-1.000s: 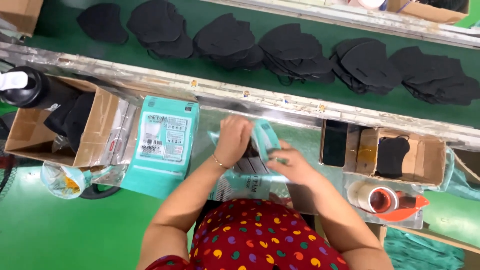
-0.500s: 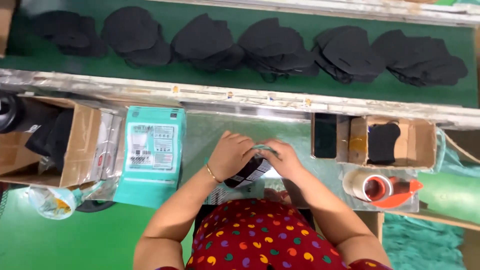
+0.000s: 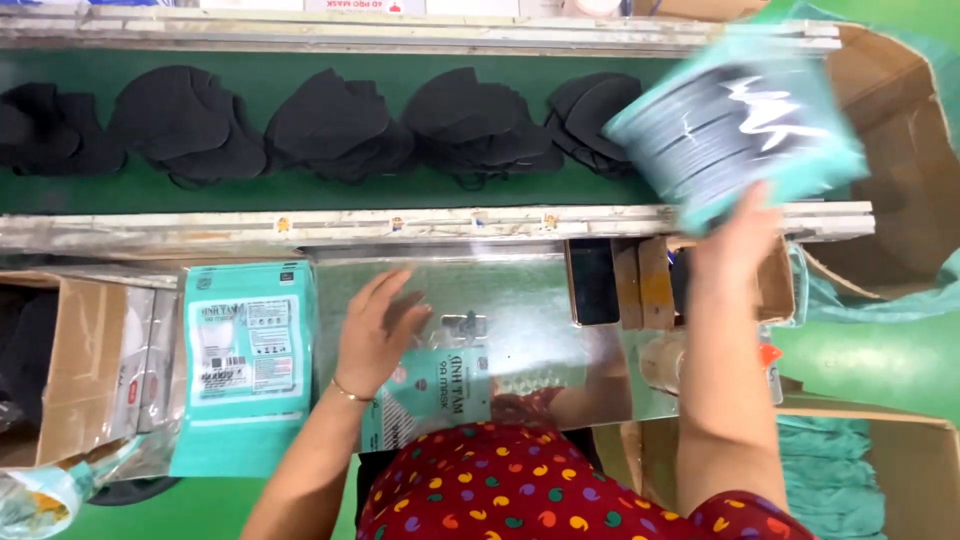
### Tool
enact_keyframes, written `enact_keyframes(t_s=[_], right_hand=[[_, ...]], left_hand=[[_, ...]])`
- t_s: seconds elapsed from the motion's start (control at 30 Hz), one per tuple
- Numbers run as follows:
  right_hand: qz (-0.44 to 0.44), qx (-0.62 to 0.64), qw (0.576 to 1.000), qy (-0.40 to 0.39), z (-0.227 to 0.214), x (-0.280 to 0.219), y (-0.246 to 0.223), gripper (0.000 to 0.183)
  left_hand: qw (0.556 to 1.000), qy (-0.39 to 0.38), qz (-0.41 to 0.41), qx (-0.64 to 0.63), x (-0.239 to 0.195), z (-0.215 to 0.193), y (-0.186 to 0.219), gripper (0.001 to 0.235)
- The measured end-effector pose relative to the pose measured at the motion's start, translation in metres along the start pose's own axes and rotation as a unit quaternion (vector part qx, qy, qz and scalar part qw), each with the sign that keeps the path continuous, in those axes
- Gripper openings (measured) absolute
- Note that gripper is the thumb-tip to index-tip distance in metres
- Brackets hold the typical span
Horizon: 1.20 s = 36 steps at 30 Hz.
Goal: Packaging black face masks into plastic bags and placing them on a conveyor belt.
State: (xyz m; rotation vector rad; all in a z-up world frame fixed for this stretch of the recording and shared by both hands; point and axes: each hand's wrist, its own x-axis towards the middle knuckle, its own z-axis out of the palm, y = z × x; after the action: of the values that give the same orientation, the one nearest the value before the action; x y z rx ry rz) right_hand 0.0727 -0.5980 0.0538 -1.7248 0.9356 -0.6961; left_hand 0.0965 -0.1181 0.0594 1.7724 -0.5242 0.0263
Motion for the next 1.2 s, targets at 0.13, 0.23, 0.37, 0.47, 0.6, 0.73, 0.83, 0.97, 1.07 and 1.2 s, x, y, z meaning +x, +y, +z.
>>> enact_keyframes(t_s=[0.13,0.23,0.37,0.47,0.6,0.73,0.83,0.97,1.07,1.2], right_hand=[[-0.195,-0.154,0.968,-0.041,-0.036,0.118,0.057,0.039],[-0.448,-0.419,0.79,0.018,-0.008,0.126,0.014,0.064],[-0.429,-0.581,0.689,-0.06,0.001,0.185,0.063,0.058],[-0.311,-0.583,0.751,-0.003,0.01,0.208,0.074,0.02],[-0.404,-0.458,0.792,0.019,0.026,0.103,-0.05,0.02],[-0.566,-0.502,0.625,-0.192,0.057,-0.102,-0.167,0.013],[-0.653,-0.429,0.516,-0.352,0.074,-0.171,-0.138,0.019],[-0.477,-0.277,0.714,-0.431,0.078,-0.195,-0.15,0.06],[-0.364,0.119,0.818,-0.429,0.089,-0.201,-0.047,0.113],[-0.242,0.179,0.754,-0.584,0.119,-0.235,0.022,0.121]], left_hand=[[0.997,0.005,0.013,0.079,-0.025,0.006,-0.032,0.044],[0.996,-0.033,-0.071,0.046,-0.03,0.01,-0.027,0.038],[0.991,-0.061,-0.047,0.113,-0.035,0.011,-0.027,0.035],[0.986,-0.074,0.0,0.148,-0.04,0.004,-0.032,0.035],[0.975,-0.101,-0.024,0.195,-0.036,0.005,-0.019,0.037],[0.877,0.001,0.291,0.384,-0.003,0.034,0.036,0.05],[0.858,-0.042,0.28,0.428,0.026,0.045,0.043,0.056],[0.946,-0.114,0.089,0.291,0.01,0.014,-0.042,0.044],[0.986,-0.097,-0.06,0.119,-0.007,-0.014,-0.062,0.053],[0.974,-0.178,-0.048,0.129,-0.018,-0.01,-0.064,0.106]])
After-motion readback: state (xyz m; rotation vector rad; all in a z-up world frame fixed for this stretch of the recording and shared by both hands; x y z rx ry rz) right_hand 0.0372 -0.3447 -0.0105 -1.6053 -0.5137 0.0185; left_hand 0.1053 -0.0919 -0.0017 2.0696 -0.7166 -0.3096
